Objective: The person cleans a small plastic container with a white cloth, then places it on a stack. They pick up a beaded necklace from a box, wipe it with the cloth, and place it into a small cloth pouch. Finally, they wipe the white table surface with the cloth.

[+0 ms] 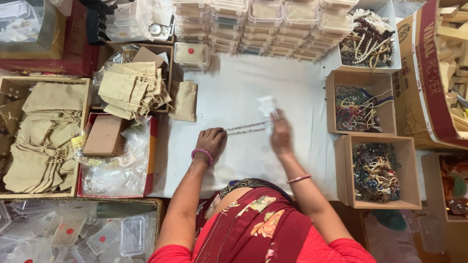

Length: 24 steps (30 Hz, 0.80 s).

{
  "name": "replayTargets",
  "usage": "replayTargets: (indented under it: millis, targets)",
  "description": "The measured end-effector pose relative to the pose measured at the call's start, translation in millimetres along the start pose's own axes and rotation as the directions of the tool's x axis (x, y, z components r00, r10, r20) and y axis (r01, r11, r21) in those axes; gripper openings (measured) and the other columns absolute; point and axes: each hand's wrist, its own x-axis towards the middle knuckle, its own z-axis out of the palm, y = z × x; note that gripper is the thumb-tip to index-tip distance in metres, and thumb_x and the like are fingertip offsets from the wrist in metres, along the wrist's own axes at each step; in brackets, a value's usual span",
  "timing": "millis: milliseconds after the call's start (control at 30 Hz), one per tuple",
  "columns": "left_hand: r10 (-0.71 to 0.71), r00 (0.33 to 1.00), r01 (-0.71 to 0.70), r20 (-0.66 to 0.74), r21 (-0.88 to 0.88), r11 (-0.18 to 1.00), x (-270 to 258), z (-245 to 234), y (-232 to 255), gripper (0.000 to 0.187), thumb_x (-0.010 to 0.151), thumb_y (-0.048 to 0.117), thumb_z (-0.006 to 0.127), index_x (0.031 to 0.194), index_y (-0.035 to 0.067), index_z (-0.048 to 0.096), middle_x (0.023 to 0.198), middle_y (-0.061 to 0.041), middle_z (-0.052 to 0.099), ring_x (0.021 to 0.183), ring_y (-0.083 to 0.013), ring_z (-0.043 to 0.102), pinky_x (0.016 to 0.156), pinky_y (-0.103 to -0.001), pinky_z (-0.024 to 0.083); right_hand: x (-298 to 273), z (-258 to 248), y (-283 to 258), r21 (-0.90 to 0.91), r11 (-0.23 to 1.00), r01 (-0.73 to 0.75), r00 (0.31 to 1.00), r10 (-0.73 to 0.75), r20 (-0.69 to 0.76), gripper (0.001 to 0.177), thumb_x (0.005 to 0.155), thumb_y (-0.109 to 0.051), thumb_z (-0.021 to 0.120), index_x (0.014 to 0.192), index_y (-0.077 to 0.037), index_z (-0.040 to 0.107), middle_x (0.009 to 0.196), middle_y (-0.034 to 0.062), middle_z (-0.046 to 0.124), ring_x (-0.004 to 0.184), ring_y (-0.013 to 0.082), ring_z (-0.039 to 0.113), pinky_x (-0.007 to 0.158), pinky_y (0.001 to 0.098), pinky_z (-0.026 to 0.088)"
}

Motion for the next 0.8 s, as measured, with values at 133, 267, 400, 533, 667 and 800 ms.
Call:
replayTargets:
  millis: [133,267,400,533,667,800]
  targets:
    - [-0.004,1.000,0.004,-0.025,-0.015,1.000,5.4,-18.1,10.8,0.017,0.094,0.023,0.071,0.108,0.014,0.072,0.116,-0.003,0.069,0.110,-0.0225,0.063,0.094,-0.041,0.046,5.4,-3.2,-102.9,0.096,0.946,0.311,0.928,-0.324,0.184,0.039,0.106,-0.013,0.051,0.142,-0.003,0.058,0.162,0.0174,0.040,0.148,0.0384,0.041,0.118,0.0469,0.039]
    - [0.001,0.999,-0.003,0.044,0.043,0.999,-0.1,-3.2,1.0,0.017,0.087,0.024,0.071,0.101,0.013,0.072,0.117,-0.005,0.069,0.113,-0.0236,0.062,0.095,-0.040,0.046,-3.2,-7.1,-102.0,-0.002,0.913,0.407,0.801,-0.356,0.482,0.054,0.095,-0.007,0.049,0.147,-0.016,0.057,0.160,0.0074,0.042,0.140,0.0285,0.045,0.111,0.0491,0.036]
    - [0.000,1.000,0.000,0.021,-0.007,1.000,-4.4,3.9,-3.2,0.012,0.093,0.023,0.071,0.103,0.016,0.073,0.117,-0.001,0.069,0.113,-0.0216,0.062,0.096,-0.040,0.045,-13.6,-14.5,-44.3,-0.257,0.911,0.322,0.916,-0.232,0.327,0.068,0.081,0.006,0.049,0.144,-0.020,0.059,0.156,0.0023,0.052,0.140,0.0197,0.050,0.110,0.0423,0.038]
    - [-0.016,1.000,0.016,0.011,-0.017,1.000,0.7,-1.9,-0.5,0.012,0.093,0.024,0.071,0.102,0.016,0.073,0.117,0.000,0.069,0.112,-0.0210,0.062,0.096,-0.040,0.045,-18.0,-31.7,13.6,-0.299,0.936,0.186,0.967,-0.120,0.225,0.063,0.084,0.009,0.050,0.140,-0.015,0.064,0.153,0.0058,0.056,0.139,0.0216,0.051,0.109,0.0424,0.040]
    - [-0.026,1.000,0.026,-0.004,-0.033,0.999,4.5,-11.7,4.7,0.012,0.092,0.023,0.072,0.101,0.015,0.073,0.114,0.000,0.069,0.109,-0.0214,0.063,0.093,-0.040,0.046,-6.3,-21.5,23.6,-0.230,0.972,-0.039,0.994,0.061,0.089,0.052,0.087,0.006,0.052,0.134,-0.010,0.068,0.145,0.0109,0.061,0.130,0.0296,0.056,0.108,0.0449,0.043]
    - [-0.006,0.998,0.003,-0.056,-0.058,0.998,8.4,-20.2,10.4,0.011,0.089,0.022,0.074,0.098,0.016,0.073,0.112,-0.001,0.069,0.106,-0.0215,0.063,0.091,-0.040,0.046,9.7,3.1,-41.0,-0.007,0.973,0.231,0.964,-0.227,0.137,0.057,0.085,0.011,0.048,0.133,-0.014,0.068,0.144,0.0121,0.064,0.130,0.0289,0.062,0.111,0.0444,0.046]
